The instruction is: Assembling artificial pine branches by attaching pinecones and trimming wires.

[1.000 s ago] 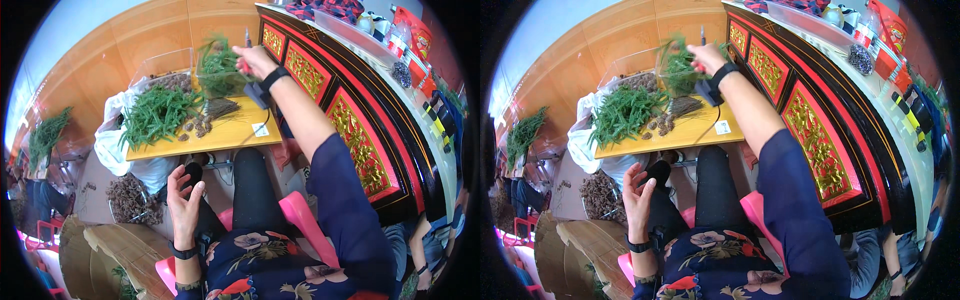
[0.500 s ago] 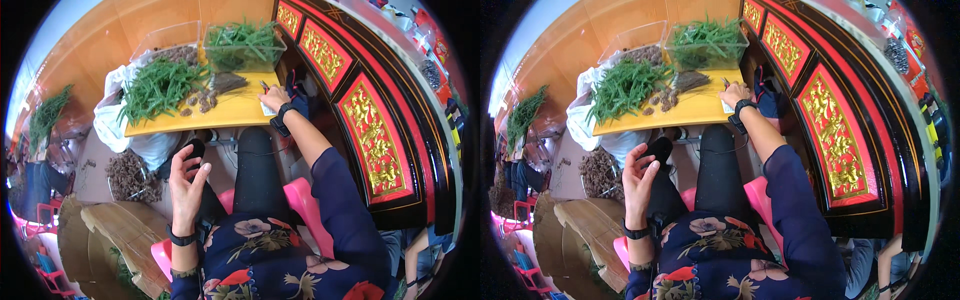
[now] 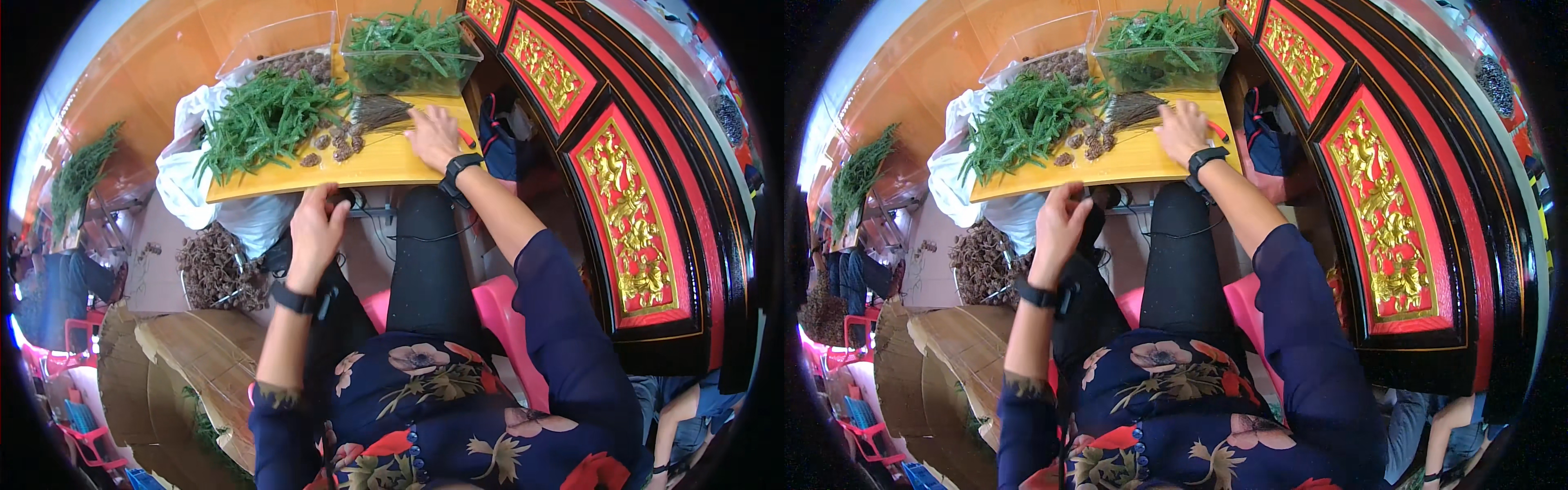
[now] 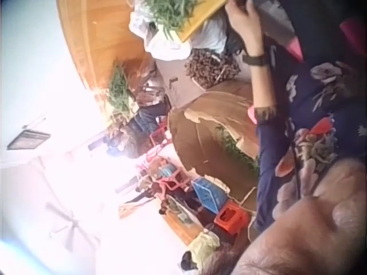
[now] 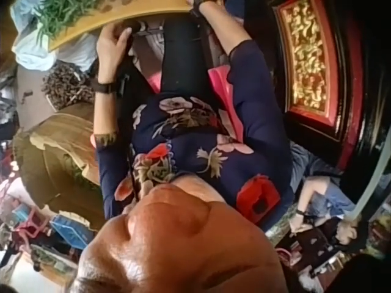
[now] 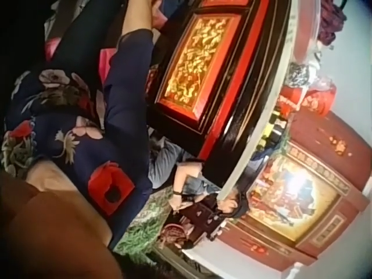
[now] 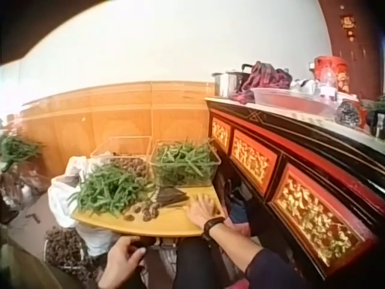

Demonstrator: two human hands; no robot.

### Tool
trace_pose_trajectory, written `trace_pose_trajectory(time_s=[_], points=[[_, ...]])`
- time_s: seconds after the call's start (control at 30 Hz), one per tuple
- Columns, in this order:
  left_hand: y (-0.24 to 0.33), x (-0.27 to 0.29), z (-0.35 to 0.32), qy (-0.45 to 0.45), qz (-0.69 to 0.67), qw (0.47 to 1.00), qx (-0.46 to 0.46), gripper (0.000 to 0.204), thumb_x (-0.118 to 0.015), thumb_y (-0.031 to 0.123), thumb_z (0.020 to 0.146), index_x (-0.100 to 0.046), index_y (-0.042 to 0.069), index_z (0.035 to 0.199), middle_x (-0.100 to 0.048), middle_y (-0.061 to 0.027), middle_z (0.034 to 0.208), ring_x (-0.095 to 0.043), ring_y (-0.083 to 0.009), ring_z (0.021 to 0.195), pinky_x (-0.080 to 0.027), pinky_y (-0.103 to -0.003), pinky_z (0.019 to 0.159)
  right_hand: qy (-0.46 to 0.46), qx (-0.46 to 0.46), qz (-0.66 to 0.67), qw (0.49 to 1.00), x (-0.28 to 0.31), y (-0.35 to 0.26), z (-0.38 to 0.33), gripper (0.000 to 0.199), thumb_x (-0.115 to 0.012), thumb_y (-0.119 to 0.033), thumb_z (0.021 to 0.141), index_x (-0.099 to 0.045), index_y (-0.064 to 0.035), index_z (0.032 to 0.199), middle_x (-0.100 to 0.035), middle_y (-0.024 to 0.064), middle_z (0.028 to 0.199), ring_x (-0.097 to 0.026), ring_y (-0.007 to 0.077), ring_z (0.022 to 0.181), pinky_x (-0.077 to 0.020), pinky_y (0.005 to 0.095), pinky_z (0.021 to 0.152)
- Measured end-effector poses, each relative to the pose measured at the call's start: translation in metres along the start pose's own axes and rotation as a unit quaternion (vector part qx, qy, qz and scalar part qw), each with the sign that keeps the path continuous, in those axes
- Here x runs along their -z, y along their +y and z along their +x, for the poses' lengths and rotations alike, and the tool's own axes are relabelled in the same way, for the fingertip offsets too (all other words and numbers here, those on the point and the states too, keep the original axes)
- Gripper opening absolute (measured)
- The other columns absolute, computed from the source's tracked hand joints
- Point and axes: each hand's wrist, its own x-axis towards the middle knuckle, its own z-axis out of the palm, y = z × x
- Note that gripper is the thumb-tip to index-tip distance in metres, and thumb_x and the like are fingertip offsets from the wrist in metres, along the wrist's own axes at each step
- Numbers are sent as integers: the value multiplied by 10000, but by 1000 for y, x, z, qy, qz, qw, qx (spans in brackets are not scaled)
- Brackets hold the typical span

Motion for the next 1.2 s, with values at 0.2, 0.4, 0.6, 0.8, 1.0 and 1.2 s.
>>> trace_pose_trajectory(time_s=[0.2,0.4,0.6,0.8,1.0,1.2], points=[[-14,-28,61,59,215,966,-132,288,-591,76,807,-577,52,1094,-602,-163,956,-615,-345,864,-492,-432,713,5,215,116,970,-26,-39,-7,308,-521,-61,812,-572,-5,1111,-559,156,1048,-521,333,1011,-448,424,872],[-37,-39,89,34,322,937,-132,269,-604,99,795,-581,74,1062,-596,-157,922,-607,-357,861,-479,-449,710,-28,229,140,963,-22,-46,-26,231,-486,-52,820,-597,8,1014,-590,138,931,-545,299,972,-477,385,842],[-29,-44,92,14,300,948,-103,316,-629,132,786,-593,94,1098,-602,-160,895,-608,-368,824,-479,-449,706,80,216,214,949,-15,-47,-51,169,-547,-80,804,-591,-3,947,-585,132,911,-552,296,947,-484,375,820],[-19,-26,50,7,-176,982,71,314,-614,218,898,-594,56,1166,-654,-81,903,-628,-193,736,-487,-294,647,93,262,206,938,-12,-39,-64,156,-607,-122,768,-572,-37,893,-569,97,836,-569,268,876,-500,361,761],[9,5,-26,-30,-547,808,215,273,-545,191,955,-566,24,1170,-649,-87,1014,-625,-134,802,-491,-222,678,156,286,162,932,-22,-48,-64,94,-593,-114,741,-578,-64,819,-560,72,782,-580,245,802,-506,342,700],[41,27,-60,-71,-655,723,210,261,-550,143,945,-543,21,1176,-623,-133,1102,-633,-182,929,-525,-249,806,160,279,157,934,-20,-53,-68,76,-570,-106,708,-579,-70,774,-539,62,738,-582,238,785,-504,325,681]])
